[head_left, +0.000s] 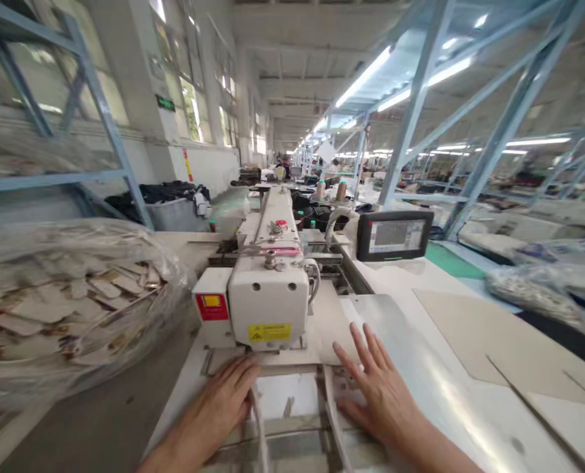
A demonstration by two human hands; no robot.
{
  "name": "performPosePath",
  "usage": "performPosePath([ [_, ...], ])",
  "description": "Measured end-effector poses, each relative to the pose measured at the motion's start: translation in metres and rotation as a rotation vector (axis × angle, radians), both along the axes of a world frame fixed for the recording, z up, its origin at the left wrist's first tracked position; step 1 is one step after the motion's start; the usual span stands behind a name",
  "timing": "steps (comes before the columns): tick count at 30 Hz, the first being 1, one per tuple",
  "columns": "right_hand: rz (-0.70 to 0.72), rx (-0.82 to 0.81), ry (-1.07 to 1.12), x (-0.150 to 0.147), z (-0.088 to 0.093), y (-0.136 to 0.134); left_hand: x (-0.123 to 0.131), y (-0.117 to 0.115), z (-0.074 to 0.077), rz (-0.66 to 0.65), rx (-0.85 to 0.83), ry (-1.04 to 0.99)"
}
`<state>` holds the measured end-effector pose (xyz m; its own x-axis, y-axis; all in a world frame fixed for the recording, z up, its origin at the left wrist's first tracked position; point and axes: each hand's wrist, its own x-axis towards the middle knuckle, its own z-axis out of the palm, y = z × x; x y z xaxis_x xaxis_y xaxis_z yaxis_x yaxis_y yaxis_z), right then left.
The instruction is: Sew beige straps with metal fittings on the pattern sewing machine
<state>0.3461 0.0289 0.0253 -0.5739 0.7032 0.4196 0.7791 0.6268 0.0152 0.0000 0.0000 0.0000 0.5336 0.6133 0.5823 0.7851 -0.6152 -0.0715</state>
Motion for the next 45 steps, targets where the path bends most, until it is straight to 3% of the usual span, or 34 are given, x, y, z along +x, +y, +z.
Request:
performPosePath([
  [4, 0.152, -0.378, -0.081, 0.003, -0.008, 0.002, -0.013, -0.002, -0.016, 0.029, -0.085, -0.042],
  [7, 0.064, -0.495, -0.043, -0.003, -0.007, 0.002, -0.017, 0.001, -0.025, 0.050, -0.138, -0.052],
  [12, -0.067, -0.516, -0.014, -0.020, -0.004, 0.017, -0.009, 0.012, -0.027, 0.177, -0.255, 0.035],
  [18, -0.039, -0.558, 0.002, -0.021, -0.005, 0.032, -0.004, 0.017, -0.019, 0.223, -0.336, 0.062],
  [24, -0.057, -0.607, -0.054, -0.028, 0.005, 0.011, -0.025, 0.014, -0.046, 0.118, -0.237, -0.030],
  [30, -0.036, -0.612, -0.074, -0.031, 0.015, 0.011, -0.035, 0.014, -0.061, 0.140, -0.332, -0.110],
  [39, -0.113, -0.562, -0.142, -0.036, 0.006, 0.008, -0.024, 0.006, -0.043, 0.125, -0.248, -0.058],
  [45, -0.076, -0.512, -0.149, -0.030, -0.004, 0.012, -0.021, -0.005, -0.035, 0.225, -0.387, -0.013],
])
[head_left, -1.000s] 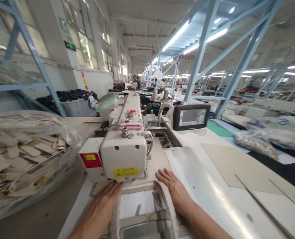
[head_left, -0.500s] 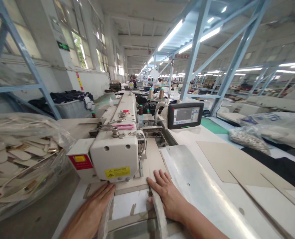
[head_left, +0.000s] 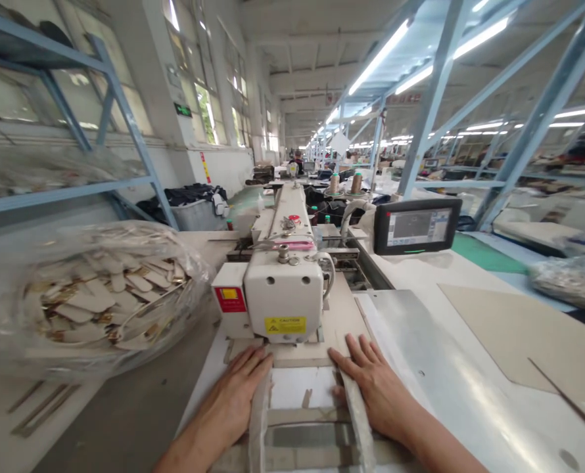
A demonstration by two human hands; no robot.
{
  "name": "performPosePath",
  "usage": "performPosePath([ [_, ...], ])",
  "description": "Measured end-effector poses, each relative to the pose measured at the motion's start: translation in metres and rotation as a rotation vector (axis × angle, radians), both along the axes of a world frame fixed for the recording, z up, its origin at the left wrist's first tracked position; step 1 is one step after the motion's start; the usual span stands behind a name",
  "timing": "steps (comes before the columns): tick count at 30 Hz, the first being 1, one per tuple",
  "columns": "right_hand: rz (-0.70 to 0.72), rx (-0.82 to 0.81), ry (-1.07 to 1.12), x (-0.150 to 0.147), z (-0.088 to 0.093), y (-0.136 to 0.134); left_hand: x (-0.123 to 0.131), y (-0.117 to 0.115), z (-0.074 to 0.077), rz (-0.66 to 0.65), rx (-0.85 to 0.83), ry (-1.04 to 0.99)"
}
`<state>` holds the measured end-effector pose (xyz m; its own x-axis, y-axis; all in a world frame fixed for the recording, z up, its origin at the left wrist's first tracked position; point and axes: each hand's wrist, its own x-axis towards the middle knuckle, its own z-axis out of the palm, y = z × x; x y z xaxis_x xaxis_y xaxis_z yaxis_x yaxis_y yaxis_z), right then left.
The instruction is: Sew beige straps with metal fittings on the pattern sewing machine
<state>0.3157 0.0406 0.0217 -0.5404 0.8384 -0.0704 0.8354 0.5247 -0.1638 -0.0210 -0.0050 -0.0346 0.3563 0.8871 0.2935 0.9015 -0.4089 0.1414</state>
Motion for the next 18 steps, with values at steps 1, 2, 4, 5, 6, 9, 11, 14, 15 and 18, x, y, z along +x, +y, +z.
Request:
performPosePath([
  [1, -0.009, 0.006, -0.004, 0.000, -0.001, 0.000, 0.001, -0.002, 0.003, 0.017, -0.039, -0.012],
  [2, -0.015, 0.012, -0.005, 0.001, -0.002, 0.000, 0.002, -0.005, 0.007, 0.036, -0.083, -0.029],
  [4, -0.008, 0.035, 0.008, 0.003, -0.007, -0.001, 0.008, -0.011, 0.019, 0.075, -0.191, -0.052],
  [5, 0.004, 0.055, 0.021, 0.005, -0.011, -0.001, 0.012, -0.014, 0.027, 0.098, -0.253, -0.054],
  [6, 0.019, 0.083, 0.035, 0.008, -0.017, -0.001, 0.016, -0.018, 0.035, 0.124, -0.318, -0.050],
  [9, 0.068, 0.209, 0.080, 0.018, -0.041, 0.005, 0.028, -0.024, 0.055, 0.206, -0.468, -0.053],
  [11, 0.097, 0.295, 0.095, 0.023, -0.055, 0.011, 0.032, -0.025, 0.060, 0.228, -0.504, -0.095],
  [14, 0.121, 0.360, 0.084, 0.025, -0.060, 0.014, 0.033, -0.026, 0.061, 0.241, -0.495, -0.123],
  [15, 0.120, 0.360, 0.071, 0.024, -0.057, 0.012, 0.032, -0.026, 0.061, 0.249, -0.498, -0.107],
  [18, 0.084, 0.329, 0.021, 0.019, -0.042, 0.004, 0.031, -0.025, 0.063, 0.264, -0.523, -0.040],
])
